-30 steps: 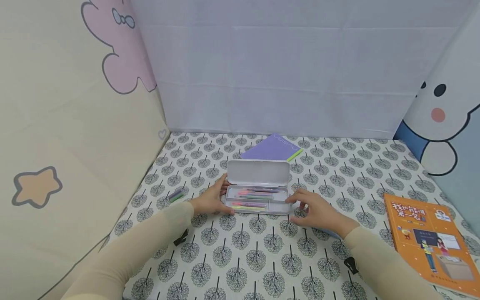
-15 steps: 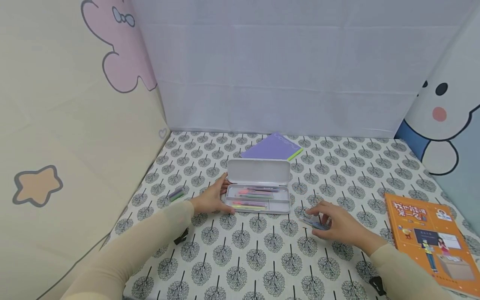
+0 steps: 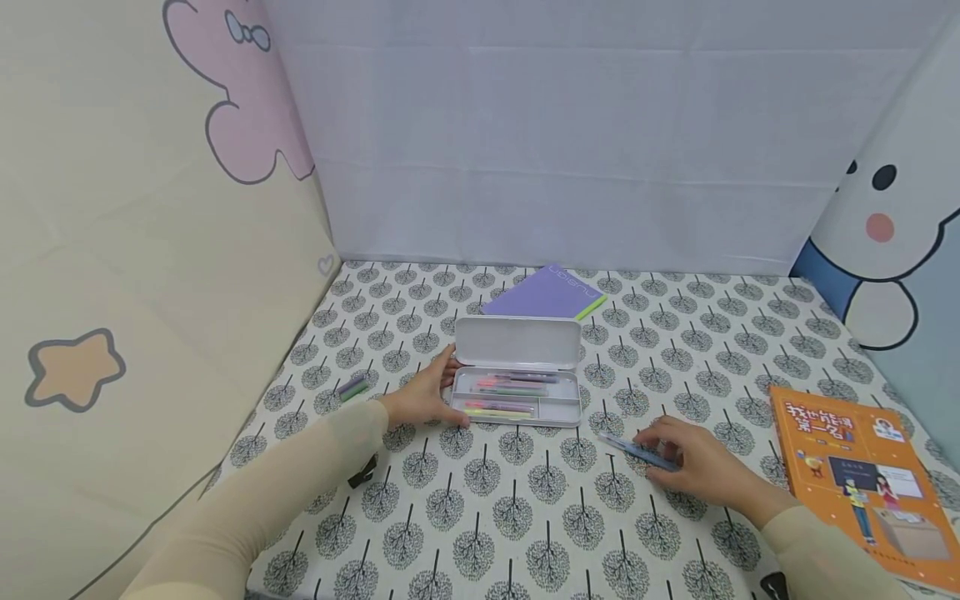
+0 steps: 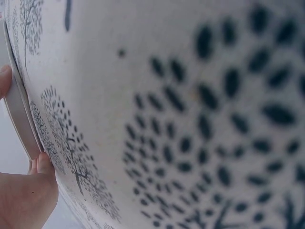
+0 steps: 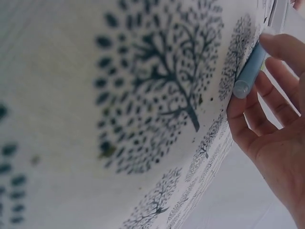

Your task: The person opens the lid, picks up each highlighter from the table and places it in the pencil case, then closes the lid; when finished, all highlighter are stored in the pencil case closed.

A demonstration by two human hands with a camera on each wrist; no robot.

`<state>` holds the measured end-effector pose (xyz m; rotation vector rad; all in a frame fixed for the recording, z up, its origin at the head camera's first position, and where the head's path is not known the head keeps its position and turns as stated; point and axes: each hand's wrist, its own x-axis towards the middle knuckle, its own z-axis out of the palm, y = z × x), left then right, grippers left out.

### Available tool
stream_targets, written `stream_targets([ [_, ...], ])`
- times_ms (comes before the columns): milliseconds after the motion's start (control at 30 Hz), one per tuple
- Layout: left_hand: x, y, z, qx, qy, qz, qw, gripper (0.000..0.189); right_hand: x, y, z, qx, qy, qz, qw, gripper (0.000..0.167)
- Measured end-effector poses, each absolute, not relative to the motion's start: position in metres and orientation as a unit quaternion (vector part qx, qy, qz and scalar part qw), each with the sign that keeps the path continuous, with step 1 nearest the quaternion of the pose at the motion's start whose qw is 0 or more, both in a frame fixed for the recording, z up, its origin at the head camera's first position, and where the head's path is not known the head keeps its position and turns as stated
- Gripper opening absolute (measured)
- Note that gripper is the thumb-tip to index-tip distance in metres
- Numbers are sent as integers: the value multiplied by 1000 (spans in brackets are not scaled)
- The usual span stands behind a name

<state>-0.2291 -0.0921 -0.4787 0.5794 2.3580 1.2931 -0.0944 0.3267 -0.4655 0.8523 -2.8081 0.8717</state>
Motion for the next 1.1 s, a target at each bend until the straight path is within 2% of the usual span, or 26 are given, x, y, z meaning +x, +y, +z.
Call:
stream_targets([
  [367,-228,-93,-477,204,836,467,204,139,-97,326,-467,275,-924,263,43,39],
  [733,-228,-93,-477,201,840,461,203,140,-104,324,-461,295,-913,281,19,37],
  [1100,-226,-93,-475,195,847,450,203,139,-125,291,-441,330,-903,273,40,39],
])
